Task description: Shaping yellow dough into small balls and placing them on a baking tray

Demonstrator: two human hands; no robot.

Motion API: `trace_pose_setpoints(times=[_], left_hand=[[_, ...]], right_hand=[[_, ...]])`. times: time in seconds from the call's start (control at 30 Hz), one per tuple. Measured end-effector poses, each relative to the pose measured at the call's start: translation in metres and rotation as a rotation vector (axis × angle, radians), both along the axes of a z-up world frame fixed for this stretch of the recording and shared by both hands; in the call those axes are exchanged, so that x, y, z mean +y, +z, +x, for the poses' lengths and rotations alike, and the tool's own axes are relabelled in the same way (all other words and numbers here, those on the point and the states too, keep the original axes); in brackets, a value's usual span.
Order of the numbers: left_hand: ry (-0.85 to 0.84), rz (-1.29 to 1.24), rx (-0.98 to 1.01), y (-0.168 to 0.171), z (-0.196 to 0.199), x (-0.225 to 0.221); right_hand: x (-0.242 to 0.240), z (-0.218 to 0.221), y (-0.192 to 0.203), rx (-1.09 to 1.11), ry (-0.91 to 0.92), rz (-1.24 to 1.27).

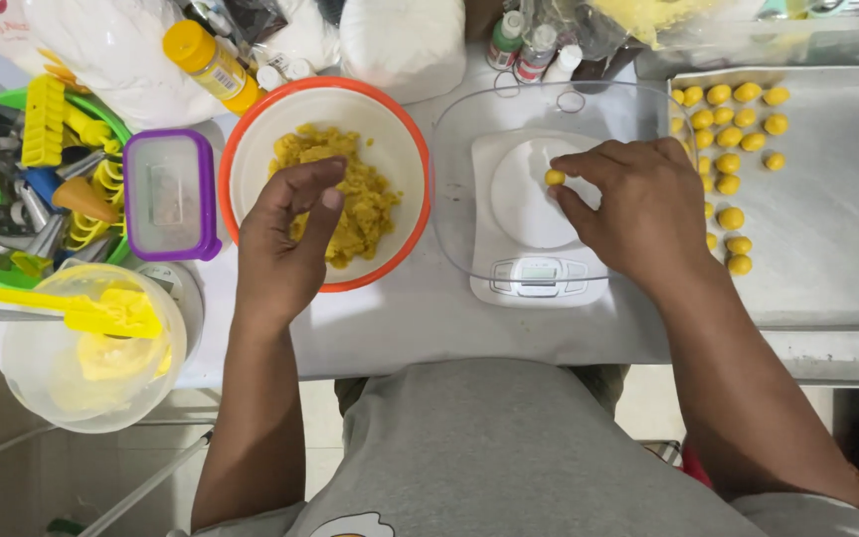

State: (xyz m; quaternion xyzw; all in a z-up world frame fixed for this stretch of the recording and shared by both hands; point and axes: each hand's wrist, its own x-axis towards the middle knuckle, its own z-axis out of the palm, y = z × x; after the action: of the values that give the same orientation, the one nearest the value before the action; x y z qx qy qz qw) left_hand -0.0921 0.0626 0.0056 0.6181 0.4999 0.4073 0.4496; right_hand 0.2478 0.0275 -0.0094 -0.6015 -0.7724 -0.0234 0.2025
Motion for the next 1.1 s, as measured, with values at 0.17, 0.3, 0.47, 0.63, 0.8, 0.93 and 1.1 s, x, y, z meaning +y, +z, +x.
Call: trace_pose_setpoints(times=[0.17,0.3,0.47,0.63,0.8,0.93,1.1], left_hand=[[0.079,0.107,0.223,-0.016,-0.020,-0.002],[0.018,0.193,0.363,-0.020,-0.027,0.000],[-0.050,0.253,0.522,-0.025,-0.032,0.009],[-0.149,0.317,0.702,-0.038,-0.034,0.026],[-0.288,0.356,0.730,-0.044,-0.025,0.045],[-0.295,0.367,0.799,-0.055,-0.018,0.063],[-0.238,0.406,0.916,-0.078,-0.017,0.078]], right_hand=[[0.004,-0.010,0.005,-0.030,-0.022,-0.174],[-0.002,-0.010,0.016,0.004,-0.049,-0.201],[-0.036,-0.013,0.008,0.280,-0.012,0.120],[-0.105,0.009,-0.071,0.514,0.212,0.401],[-0.143,-0.003,-0.081,0.488,0.181,0.247],[-0.153,0.007,-0.090,0.512,0.104,0.165],[-0.138,0.006,-0.097,0.496,0.085,0.163]])
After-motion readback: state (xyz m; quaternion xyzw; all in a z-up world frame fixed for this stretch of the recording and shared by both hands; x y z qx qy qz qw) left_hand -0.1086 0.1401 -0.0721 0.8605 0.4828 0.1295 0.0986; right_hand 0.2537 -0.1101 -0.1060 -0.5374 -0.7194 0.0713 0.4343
